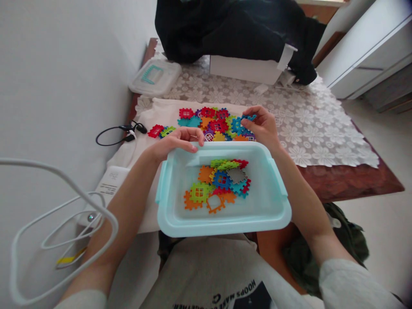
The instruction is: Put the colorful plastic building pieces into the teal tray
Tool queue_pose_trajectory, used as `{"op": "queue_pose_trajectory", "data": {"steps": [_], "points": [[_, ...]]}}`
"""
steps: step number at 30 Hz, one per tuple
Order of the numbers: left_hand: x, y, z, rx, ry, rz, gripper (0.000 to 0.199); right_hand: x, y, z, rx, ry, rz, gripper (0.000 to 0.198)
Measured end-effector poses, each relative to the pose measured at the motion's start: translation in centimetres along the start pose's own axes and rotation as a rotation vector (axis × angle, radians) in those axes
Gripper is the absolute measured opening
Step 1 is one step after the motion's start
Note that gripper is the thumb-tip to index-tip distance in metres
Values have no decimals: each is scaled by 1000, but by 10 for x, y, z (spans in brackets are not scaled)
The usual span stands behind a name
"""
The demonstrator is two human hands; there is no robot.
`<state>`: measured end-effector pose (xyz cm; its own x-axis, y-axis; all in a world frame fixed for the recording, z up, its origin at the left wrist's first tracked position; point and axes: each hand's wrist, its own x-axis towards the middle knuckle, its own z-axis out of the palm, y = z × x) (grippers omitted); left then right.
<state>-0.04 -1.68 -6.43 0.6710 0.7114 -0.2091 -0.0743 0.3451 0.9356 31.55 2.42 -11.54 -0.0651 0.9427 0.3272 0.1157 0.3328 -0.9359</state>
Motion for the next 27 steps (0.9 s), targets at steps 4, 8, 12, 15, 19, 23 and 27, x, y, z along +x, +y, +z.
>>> {"op": "queue_pose_trajectory", "data": {"steps": [4, 8, 12, 15, 19, 23, 27], "points": [[0, -1, -2, -9, -12, -2, 27, -1, 1, 0, 98, -26, 50, 51], [0, -1, -1, -16, -11, -7, 27, -2, -4, -2, 188, -37, 88, 57], [1, 1, 1, -15, -2, 4, 28, -3, -9, -7, 239, -28, 32, 58], [1, 1, 1, -11, -7, 10, 29, -6, -17, -7, 371, -52, -49, 53], [2, 2, 1, -13, -9, 4, 29, -15, -31, 0, 567, -130, -26, 51], [1, 1, 0, -28, -1, -14, 28, -22, -38, 8, 472, -332, -22, 47], [-2, -2, -2, -32, 30, -48, 29, -17, -30, 8, 327, -210, -8, 64]]}}
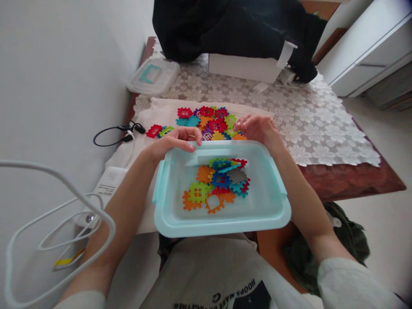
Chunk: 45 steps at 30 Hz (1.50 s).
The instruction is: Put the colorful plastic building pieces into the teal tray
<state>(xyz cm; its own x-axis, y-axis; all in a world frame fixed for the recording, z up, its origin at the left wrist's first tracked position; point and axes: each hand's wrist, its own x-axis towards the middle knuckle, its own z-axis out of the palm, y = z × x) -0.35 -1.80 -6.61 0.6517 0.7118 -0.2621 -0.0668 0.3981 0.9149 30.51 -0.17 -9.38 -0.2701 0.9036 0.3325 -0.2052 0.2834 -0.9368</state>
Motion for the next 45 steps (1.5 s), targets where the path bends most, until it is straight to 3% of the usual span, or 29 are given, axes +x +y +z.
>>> {"op": "queue_pose_trajectory", "data": {"steps": [2, 5, 7, 10, 12, 15, 23, 28, 38, 45], "points": [[-2, -1, -1, -16, 10, -12, 31, 4, 7, -7, -191, 69, 14, 64], [-2, -2, -1, -21, 6, -9, 33, 7, 23, -20, -676, 39, 7, 60], [-1, -2, -1, -6, -8, 4, 31, 7, 36, -27, -952, -67, 38, 70], [1, -1, -1, 6, -26, 15, 28, 6, 52, -33, -1118, -287, 122, 71], [3, 0, 0, 3, -35, 22, 28, 8, 57, -33, -1136, -367, 110, 58], [3, 1, 2, -4, -39, 30, 28, 10, 54, -31, -1145, -349, 42, 41], [4, 1, 3, -5, -25, 27, 28, 5, 55, -24, -1276, -204, 83, 72], [4, 2, 2, 1, -38, 28, 28, 8, 58, -28, -1273, -277, 122, 52], [4, 3, 3, 8, -43, 40, 27, 8, 51, -26, -1066, -98, 36, 41], [4, 2, 3, 2, -35, 26, 27, 11, 51, -22, -963, -91, -17, 20]]}}
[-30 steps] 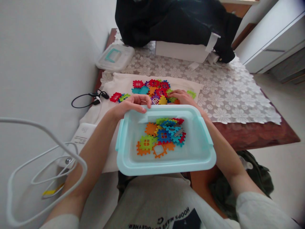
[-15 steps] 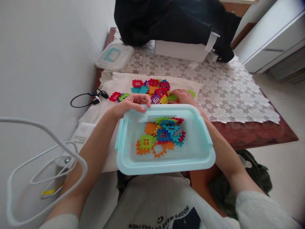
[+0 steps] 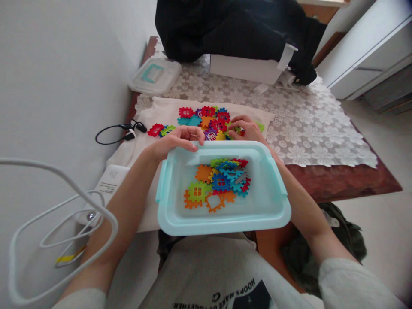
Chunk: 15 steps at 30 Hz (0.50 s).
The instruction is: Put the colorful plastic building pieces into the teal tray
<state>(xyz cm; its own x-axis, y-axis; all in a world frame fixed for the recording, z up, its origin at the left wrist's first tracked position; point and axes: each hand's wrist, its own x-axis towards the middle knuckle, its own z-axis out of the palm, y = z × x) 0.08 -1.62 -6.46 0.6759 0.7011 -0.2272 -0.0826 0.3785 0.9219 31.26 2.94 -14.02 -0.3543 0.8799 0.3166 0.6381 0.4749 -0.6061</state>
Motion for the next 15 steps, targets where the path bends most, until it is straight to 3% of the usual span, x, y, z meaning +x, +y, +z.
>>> {"op": "queue_pose_trajectory", "data": {"steps": [6, 10, 15], "points": [[1, 0, -1, 3, 0, 9, 27, 0, 0, 3, 95, 104, 43, 33], [2, -2, -2, 3, -9, 15, 27, -1, -3, 4, 125, 176, 68, 30], [0, 0, -1, -7, 1, 13, 27, 1, -4, 0, 359, 239, 123, 31]]}}
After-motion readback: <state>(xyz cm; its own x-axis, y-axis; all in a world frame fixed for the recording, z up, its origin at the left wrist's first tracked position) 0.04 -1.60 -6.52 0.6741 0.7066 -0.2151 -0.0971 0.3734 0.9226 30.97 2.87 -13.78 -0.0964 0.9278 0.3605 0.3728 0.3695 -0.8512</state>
